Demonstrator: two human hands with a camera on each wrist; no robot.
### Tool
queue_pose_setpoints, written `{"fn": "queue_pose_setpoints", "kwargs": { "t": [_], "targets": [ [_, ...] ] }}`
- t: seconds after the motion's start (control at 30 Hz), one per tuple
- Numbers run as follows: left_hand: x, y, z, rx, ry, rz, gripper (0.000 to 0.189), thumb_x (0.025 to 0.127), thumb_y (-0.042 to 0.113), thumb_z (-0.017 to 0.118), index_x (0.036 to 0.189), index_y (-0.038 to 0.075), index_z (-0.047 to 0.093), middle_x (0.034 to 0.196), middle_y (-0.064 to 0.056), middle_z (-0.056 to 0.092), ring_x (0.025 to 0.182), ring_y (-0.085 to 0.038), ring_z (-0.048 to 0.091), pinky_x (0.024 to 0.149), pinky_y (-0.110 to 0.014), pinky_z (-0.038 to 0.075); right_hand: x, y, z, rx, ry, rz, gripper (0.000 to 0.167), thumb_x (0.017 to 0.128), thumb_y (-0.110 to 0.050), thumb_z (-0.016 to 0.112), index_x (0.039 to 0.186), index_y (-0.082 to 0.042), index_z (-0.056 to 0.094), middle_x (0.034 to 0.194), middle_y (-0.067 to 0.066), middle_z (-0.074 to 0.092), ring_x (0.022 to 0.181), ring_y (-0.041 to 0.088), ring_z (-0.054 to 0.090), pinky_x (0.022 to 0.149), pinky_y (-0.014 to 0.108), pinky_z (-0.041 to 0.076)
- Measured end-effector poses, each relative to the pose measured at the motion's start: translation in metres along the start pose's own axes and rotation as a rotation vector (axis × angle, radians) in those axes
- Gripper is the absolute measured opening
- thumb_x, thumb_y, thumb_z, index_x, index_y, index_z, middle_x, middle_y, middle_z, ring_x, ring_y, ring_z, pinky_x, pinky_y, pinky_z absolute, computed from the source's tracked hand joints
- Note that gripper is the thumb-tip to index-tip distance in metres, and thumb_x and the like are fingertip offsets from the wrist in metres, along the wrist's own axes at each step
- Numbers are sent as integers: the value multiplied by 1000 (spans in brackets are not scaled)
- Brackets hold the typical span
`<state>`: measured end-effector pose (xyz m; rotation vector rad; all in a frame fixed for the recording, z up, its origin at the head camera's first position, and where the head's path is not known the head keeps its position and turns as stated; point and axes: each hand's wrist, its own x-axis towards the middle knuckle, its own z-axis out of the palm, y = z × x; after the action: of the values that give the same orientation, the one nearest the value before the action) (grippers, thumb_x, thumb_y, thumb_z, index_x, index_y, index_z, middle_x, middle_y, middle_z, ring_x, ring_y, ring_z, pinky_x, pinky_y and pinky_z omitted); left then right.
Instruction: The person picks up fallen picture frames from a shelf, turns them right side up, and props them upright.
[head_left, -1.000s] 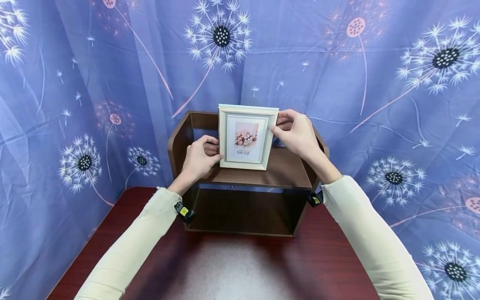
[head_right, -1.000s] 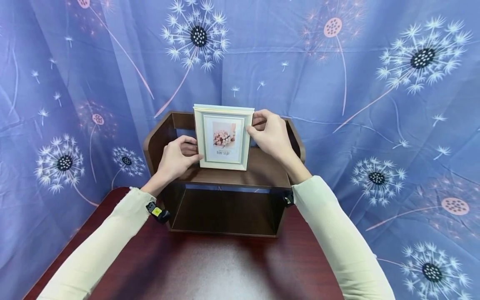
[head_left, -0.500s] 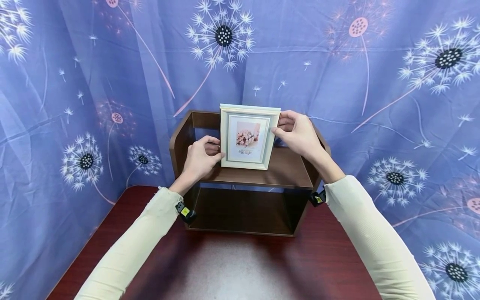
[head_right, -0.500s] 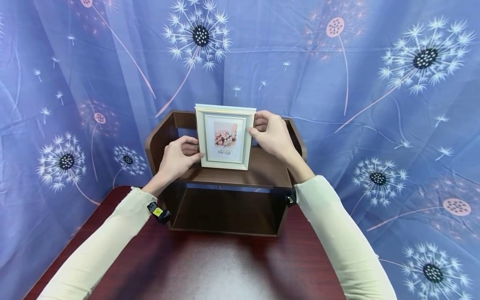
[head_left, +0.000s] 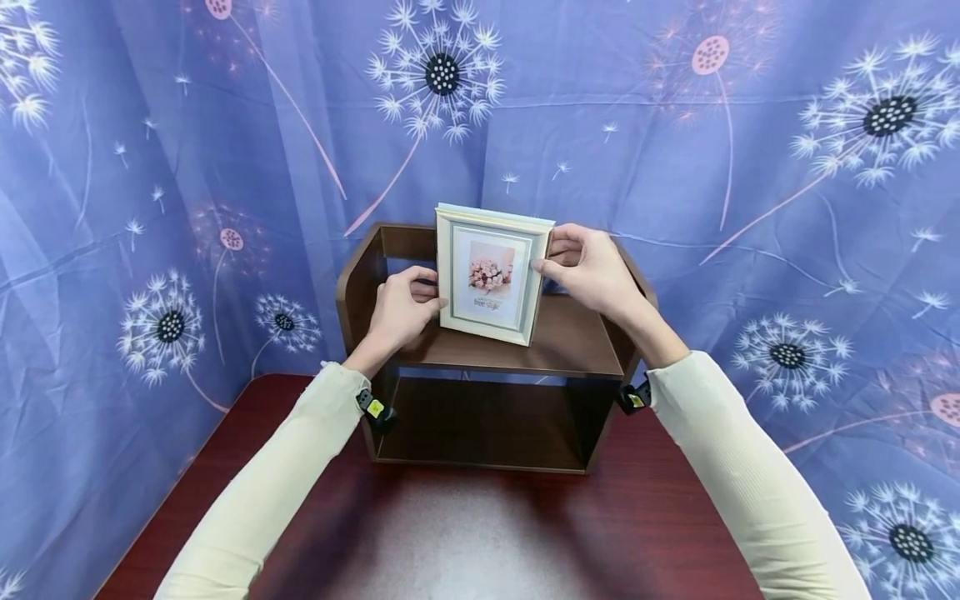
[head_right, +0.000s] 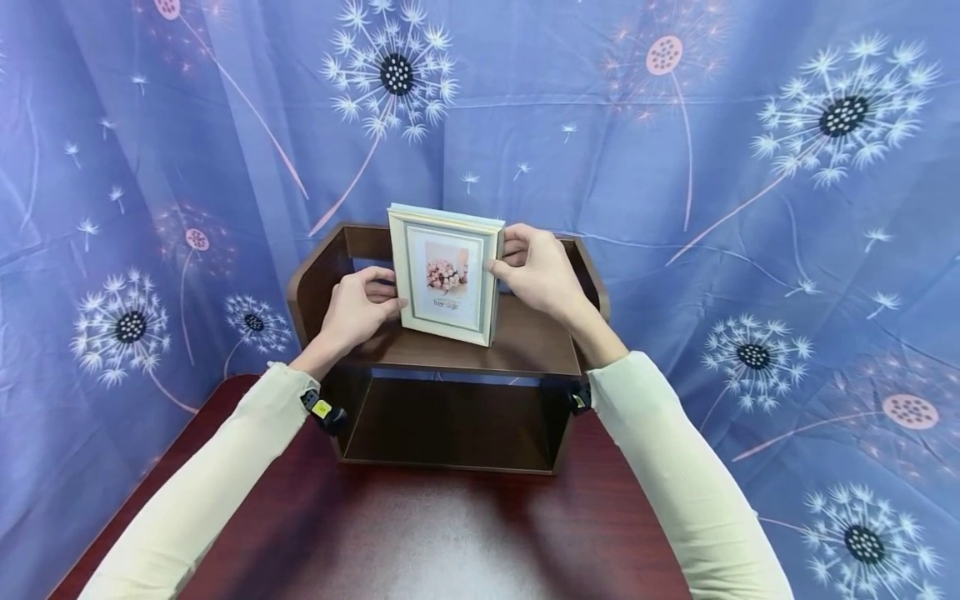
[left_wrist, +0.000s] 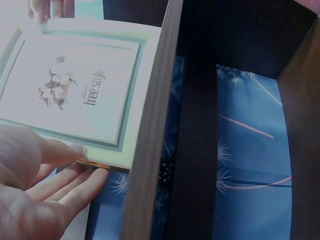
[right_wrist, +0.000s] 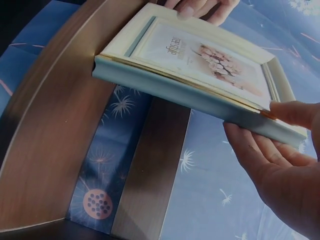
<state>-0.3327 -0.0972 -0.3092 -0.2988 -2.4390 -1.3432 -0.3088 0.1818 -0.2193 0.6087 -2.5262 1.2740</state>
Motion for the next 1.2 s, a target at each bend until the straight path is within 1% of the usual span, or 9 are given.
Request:
{"fn": "queue_pose_setpoints", "kwargs": {
  "t": [0.1,0.23,0.37,0.53,0.7,0.83,0.97,1.07,1.2],
  "targets": [
    [6,0,2,15,-3,-17,38,94,13,79,131,7,69,116,-16,80,107,-29,79,90,-45,65,-1,-2,1,16,-19,5,35,96,-15,76,128,-1,69,116,20,77,87,4,74,70,17,55],
    [15,0,4,18,-13,-23,41,95,12,76,135,6,68,117,-17,80,108,-29,78,87,-44,65,-1,-6,5,42,-41,5,30,94,-15,78,121,-4,72,107,16,80,85,5,75,69,19,55],
    [22,1,6,15,-31,-15,41,97,11,73,138,5,67,119,-18,78,111,-31,77,90,-44,64,-2,-10,9,61,-80,-31,24,93,-14,79,115,-5,74,99,11,80,83,9,75,69,20,56],
    [30,0,9,-16,-58,-30,41,99,10,70,140,4,65,121,-19,77,113,-32,76,93,-45,64,0,-18,20,73,-106,-63,24,91,-19,82,109,-7,74,98,9,79,83,13,76,73,22,57],
    [37,-2,14,-31,-79,-35,43,100,9,68,142,5,63,123,-20,77,114,-32,75,95,-45,63,1,-28,34,23,-81,-49,29,87,-29,87,103,-11,71,98,6,78,85,15,75,75,24,56],
    [43,-4,17,-45,-105,-36,46,101,10,65,147,5,59,129,-20,74,119,-32,73,100,-44,61,3,-35,43,-19,-63,-49,34,86,-33,88,101,-12,67,97,3,76,87,15,74,74,26,55],
    [48,-7,18,-69,-146,-32,48,103,10,63,150,5,56,134,-20,72,122,-33,72,103,-45,59,4,-39,50,-31,-44,-66,35,85,-35,89,100,-13,66,95,3,74,87,16,72,74,27,55],
    [51,-9,19,-105,-182,-26,47,103,6,60,150,4,56,135,-22,71,123,-34,71,104,-45,59,5,-39,54,-35,-28,-78,36,84,-36,89,99,-13,65,94,3,74,86,16,71,75,28,55],
    [56,-9,21,-128,-222,-18,49,102,2,56,150,5,56,137,-22,69,127,-34,69,106,-44,58,5,-39,57,-24,-18,-74,38,85,-38,89,99,-12,64,93,4,74,86,16,71,76,29,57]
  ]
}}
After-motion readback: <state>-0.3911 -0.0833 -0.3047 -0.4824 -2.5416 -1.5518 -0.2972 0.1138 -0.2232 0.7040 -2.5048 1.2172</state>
